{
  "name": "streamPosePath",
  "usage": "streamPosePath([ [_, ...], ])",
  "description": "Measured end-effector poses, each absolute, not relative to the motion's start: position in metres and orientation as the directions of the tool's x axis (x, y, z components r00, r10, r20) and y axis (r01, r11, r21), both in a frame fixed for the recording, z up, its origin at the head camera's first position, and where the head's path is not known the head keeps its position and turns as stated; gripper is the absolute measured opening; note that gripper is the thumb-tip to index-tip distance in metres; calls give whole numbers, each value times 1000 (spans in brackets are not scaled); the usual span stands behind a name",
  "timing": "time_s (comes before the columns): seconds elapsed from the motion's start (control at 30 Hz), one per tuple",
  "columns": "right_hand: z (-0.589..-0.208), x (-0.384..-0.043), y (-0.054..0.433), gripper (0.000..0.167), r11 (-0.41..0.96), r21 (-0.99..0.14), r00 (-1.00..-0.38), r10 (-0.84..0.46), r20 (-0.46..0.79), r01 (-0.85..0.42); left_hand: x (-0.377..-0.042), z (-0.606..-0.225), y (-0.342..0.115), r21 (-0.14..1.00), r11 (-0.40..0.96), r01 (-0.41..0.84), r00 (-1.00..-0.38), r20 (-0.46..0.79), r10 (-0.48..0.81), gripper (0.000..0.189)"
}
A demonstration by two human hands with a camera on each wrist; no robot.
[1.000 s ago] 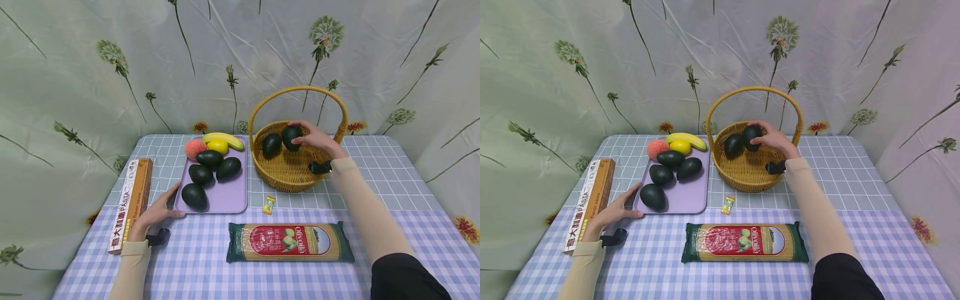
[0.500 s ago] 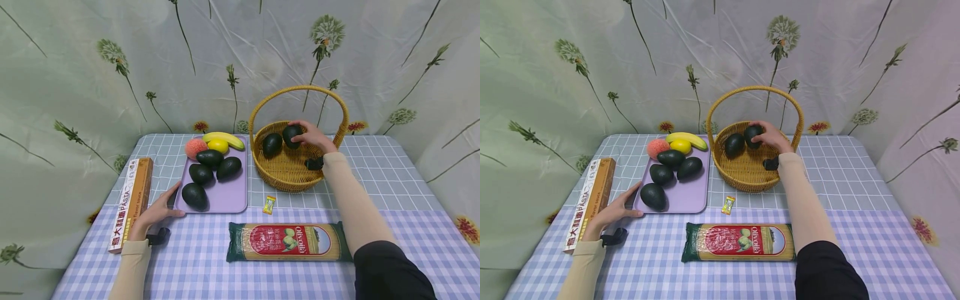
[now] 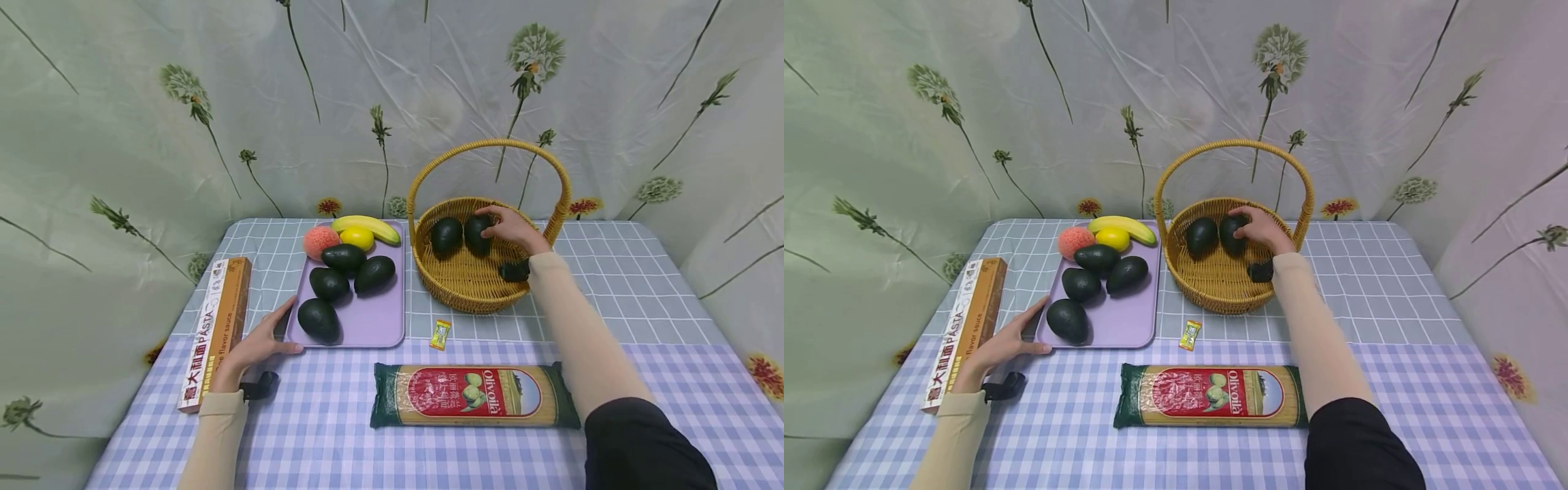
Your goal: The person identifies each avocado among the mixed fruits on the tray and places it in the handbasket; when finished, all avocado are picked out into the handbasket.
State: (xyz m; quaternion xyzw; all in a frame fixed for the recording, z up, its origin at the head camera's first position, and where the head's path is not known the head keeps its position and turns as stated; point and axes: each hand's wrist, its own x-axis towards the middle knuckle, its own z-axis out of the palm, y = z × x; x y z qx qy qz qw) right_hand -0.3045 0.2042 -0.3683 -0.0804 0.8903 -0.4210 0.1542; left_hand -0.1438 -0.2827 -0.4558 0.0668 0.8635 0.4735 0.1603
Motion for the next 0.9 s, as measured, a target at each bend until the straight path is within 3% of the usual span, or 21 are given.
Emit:
streamPosePath([
  [0.27, -358, -289, 211, 46, 568, -815, -960, -274, -58, -113, -144, -456, -282, 839, 543, -40, -939, -217, 268, 105],
  [0.5, -354, -264, 203, 48, 340, -933, -924, -382, -19, -122, -143, -455, -281, 840, 540, -42, -939, -217, 265, 105],
  [0.67, -352, -241, 177, 45, 234, -958, -849, -529, 19, -167, -143, -454, -281, 840, 540, -44, -940, -218, 262, 105],
  [0.9, -358, -220, 127, 43, 207, -929, -686, -725, 65, -307, -143, -453, -281, 845, 534, -44, -939, -217, 266, 105],
])
